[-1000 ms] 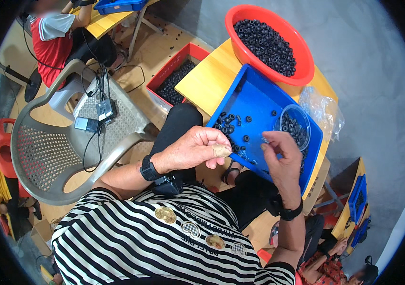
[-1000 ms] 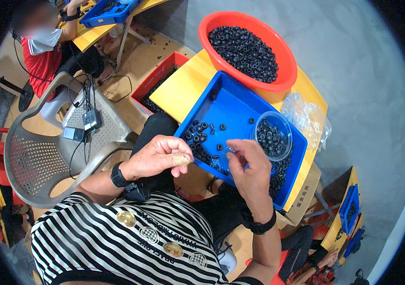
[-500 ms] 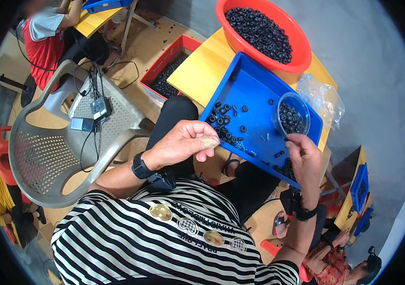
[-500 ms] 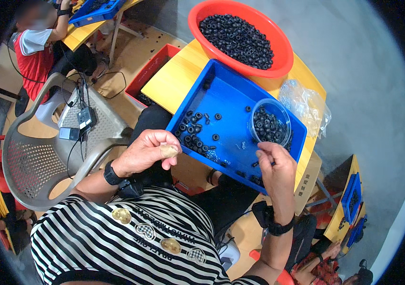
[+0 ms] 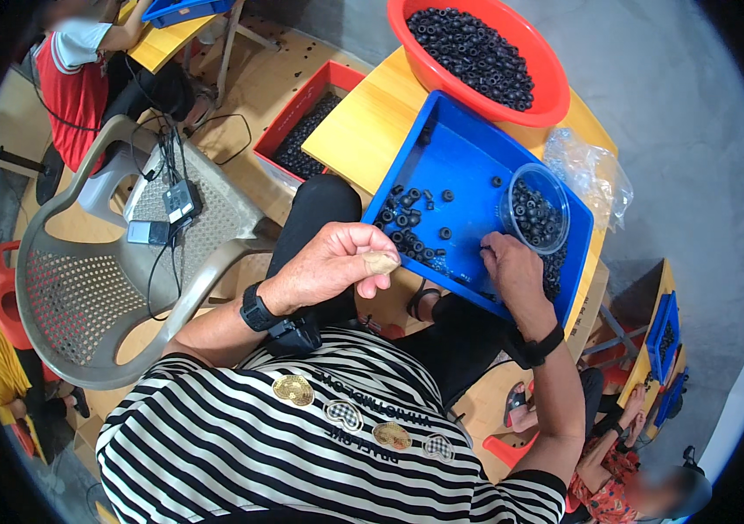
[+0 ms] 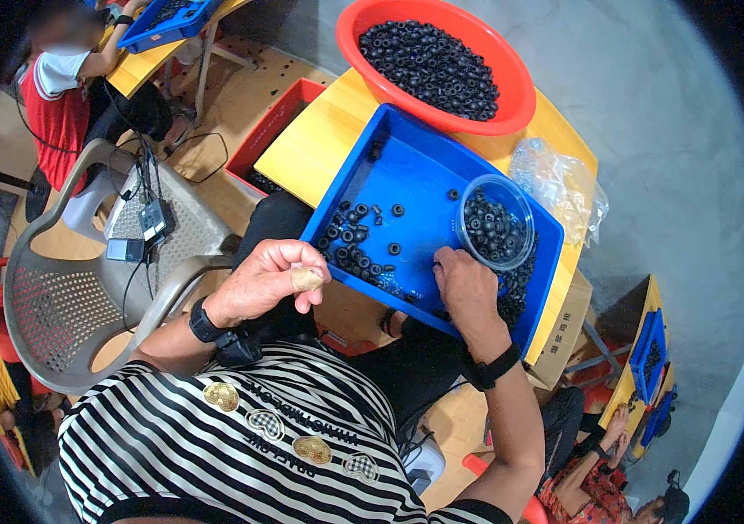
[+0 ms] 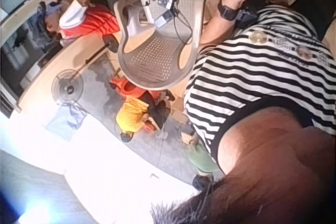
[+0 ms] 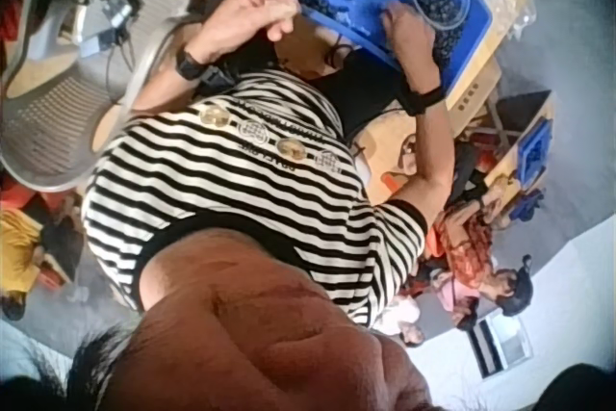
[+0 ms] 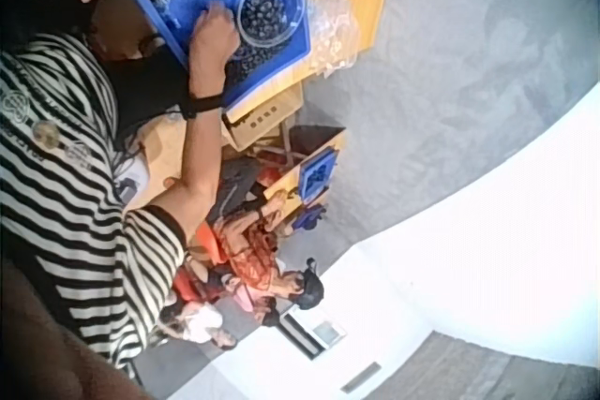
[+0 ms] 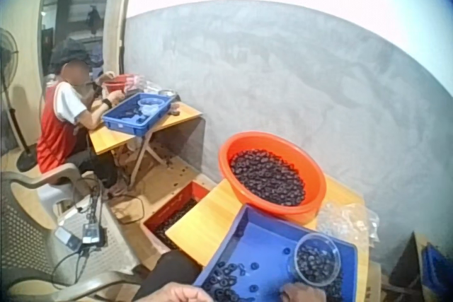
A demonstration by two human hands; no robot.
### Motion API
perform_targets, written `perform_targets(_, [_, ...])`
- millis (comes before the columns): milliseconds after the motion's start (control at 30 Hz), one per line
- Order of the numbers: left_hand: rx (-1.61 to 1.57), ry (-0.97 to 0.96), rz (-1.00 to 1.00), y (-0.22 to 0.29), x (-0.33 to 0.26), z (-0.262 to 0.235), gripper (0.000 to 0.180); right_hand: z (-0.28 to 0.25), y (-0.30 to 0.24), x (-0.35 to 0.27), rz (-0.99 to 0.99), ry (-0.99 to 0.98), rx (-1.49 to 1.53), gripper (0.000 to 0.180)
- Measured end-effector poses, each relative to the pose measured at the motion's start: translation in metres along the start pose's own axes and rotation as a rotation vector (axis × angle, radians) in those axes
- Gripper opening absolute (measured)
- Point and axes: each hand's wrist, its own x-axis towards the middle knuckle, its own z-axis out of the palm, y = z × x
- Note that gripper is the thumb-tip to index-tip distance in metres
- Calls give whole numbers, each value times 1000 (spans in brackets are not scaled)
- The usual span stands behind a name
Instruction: Sorting and inspecting small black plastic or rubber components from a large bowl into a tray.
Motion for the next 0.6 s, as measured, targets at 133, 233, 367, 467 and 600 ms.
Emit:
perform_targets(133, [-28,8,-2,1,0,-2,14,3,-3,3,-16,49,25,9])
perform_targets(233, [-48,-9,13,-3,1,-5,15,-3,-13,7,17,10,272,11])
perform_targets(367, [-41,-4,12,-2,1,-4,15,-12,-34,21,-40,59,314,17])
perform_targets(467, [-59,-28,7,-3,2,-5,15,-4,-38,29,-139,0,220,19])
perform_targets(600, [-48,-26,8,-2,2,-6,15,8,-38,36,-161,-72,144,22])
